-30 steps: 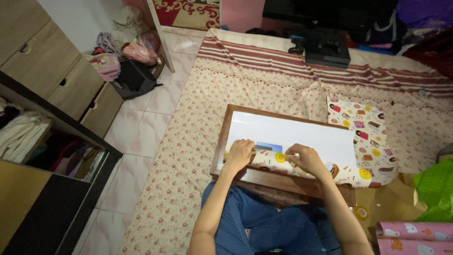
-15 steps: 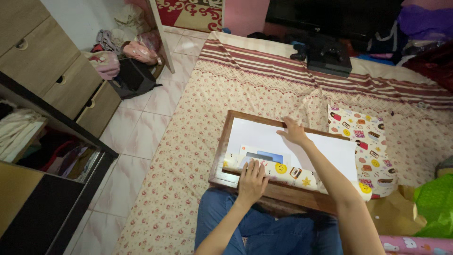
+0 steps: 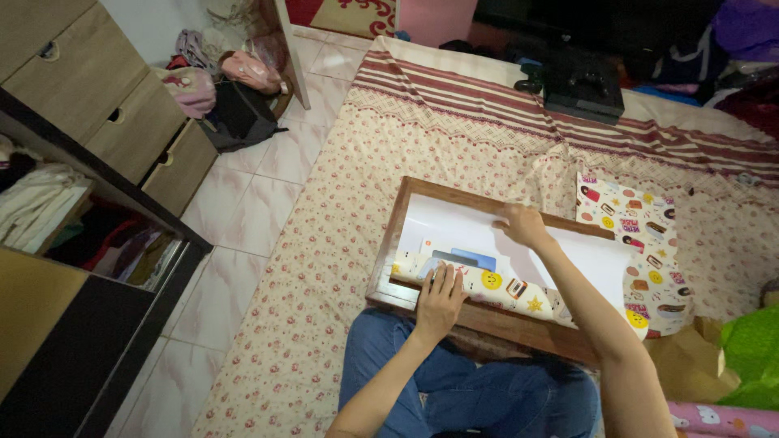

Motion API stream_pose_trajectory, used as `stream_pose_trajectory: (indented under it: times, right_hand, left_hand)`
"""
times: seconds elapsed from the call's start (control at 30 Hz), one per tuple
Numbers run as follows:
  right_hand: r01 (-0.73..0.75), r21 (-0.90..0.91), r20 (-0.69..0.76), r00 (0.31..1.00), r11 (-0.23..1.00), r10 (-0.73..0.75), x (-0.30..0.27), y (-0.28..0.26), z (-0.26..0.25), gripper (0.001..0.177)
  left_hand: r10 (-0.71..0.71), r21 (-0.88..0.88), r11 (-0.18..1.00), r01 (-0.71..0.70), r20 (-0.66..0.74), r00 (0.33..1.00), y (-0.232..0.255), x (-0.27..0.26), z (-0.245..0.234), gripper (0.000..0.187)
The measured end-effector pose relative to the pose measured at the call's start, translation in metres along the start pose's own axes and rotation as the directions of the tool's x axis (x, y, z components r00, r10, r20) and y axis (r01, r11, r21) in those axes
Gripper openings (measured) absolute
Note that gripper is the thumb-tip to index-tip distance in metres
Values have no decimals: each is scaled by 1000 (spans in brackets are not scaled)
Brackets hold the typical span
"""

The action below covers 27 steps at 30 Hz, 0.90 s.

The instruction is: The person sits on the floor and wraps a small rectangular box using patterned wrapping paper and scissors. They unroll the paper, place the box on it, fold the paper around the box, and cut the paper to size.

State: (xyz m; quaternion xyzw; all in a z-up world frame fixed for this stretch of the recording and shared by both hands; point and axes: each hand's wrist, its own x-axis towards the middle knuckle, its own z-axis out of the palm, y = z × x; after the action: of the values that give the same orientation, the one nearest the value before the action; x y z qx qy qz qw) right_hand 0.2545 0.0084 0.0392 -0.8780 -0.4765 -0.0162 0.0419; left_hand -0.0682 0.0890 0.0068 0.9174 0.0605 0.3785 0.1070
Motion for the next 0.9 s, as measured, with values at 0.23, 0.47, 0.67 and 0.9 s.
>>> stream_pose_trajectory:
  times: [0.23,0.47,0.67,0.9]
  right_hand:
    - [278,-175,-275,907,945,-318,-117,-56,-50,27]
    - [376,-160,-307,860,913,-408,-160,-93,-57,48]
    - [378,-152,-309,860,913,-407,-165,-85,-46,48]
    - [-58,-292,-232,973,955,-12,-113,-31,-61,34]
  left_hand:
    - [-15,-34,999,16,30,999,-2,4,-1,53]
    - [-46,-88,995,37,-100,994,0,3,8,33]
    - [6,-20,1000,-7,-57,998,-3,-1,12,33]
    - [-26,-52,998,24,-35,999,7,10,-11,53]
